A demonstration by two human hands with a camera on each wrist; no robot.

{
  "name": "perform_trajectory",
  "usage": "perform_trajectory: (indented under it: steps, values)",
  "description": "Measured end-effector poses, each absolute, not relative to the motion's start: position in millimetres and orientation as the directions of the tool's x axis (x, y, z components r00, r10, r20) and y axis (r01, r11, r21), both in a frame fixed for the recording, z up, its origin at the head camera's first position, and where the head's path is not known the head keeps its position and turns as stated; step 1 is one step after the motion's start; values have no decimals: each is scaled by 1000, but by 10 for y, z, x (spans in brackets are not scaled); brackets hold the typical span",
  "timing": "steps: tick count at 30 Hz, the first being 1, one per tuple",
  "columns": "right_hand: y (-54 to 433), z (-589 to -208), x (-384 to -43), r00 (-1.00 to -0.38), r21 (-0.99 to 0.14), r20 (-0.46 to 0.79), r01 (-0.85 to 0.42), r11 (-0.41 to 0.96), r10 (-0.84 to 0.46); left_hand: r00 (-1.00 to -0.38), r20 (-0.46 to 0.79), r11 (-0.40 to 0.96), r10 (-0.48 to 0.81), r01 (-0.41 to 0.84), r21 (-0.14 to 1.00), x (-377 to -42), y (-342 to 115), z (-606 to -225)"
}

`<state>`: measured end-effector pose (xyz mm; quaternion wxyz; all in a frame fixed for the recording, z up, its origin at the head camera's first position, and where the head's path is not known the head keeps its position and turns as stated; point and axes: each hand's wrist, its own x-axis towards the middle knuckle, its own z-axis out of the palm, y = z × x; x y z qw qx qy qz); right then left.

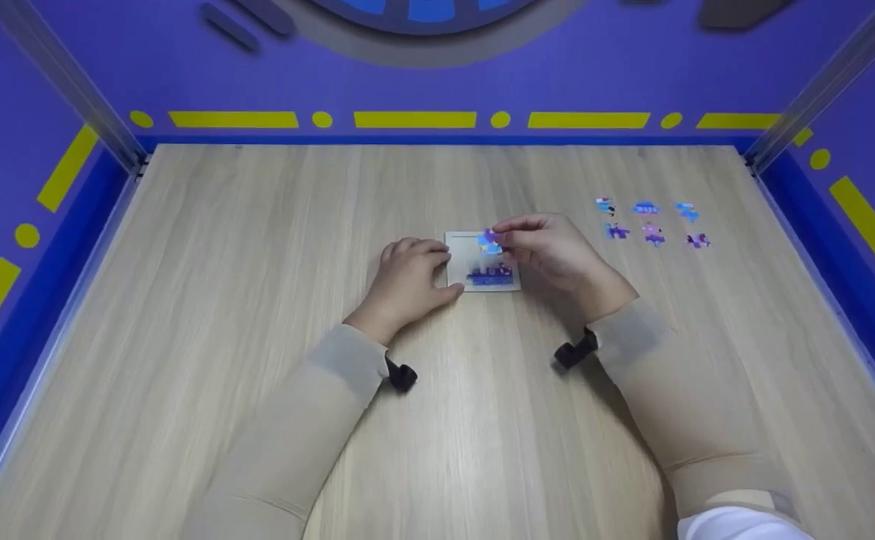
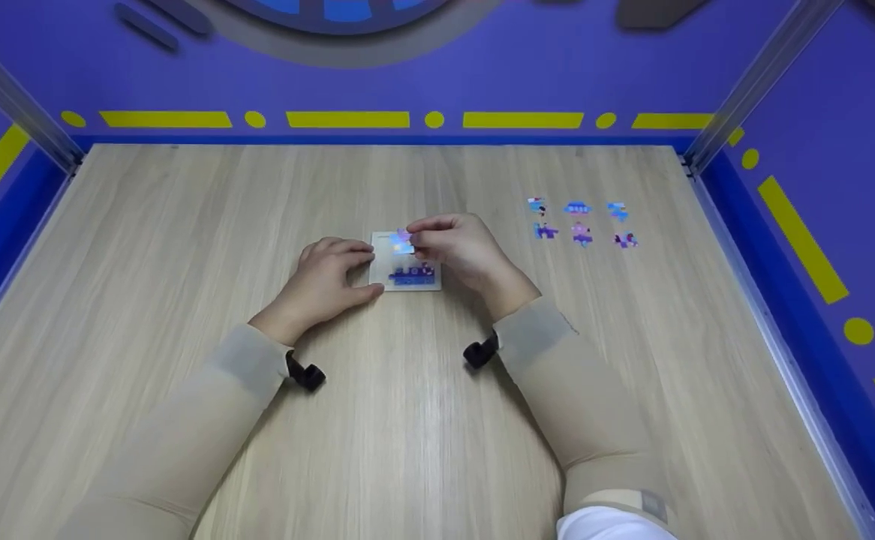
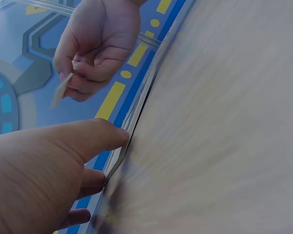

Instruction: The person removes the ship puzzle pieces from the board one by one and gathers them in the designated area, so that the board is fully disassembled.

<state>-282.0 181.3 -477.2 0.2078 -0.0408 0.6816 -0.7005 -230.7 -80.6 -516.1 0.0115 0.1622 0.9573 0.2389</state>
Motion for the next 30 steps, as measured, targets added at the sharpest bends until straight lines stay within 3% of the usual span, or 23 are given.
perform_trajectory:
  steps: [16, 25, 30]
  values:
    - [2532, -4612, -2720, -928, -972, -234, 225, 66, -290, -949, 46, 822, 311, 293, 488, -2302, -809, -5158]
    - [3165, -4510, -2715, -946, -982, -159, 180, -49, -282, -948, 43, 826, 314, 295, 480, -2317, -806, -5157]
    - [3503, -4527, -2749, -952, -975, -196, 214, -56, -235, -950, 40, 829, 310, 291, 478, -2313, -811, -5157]
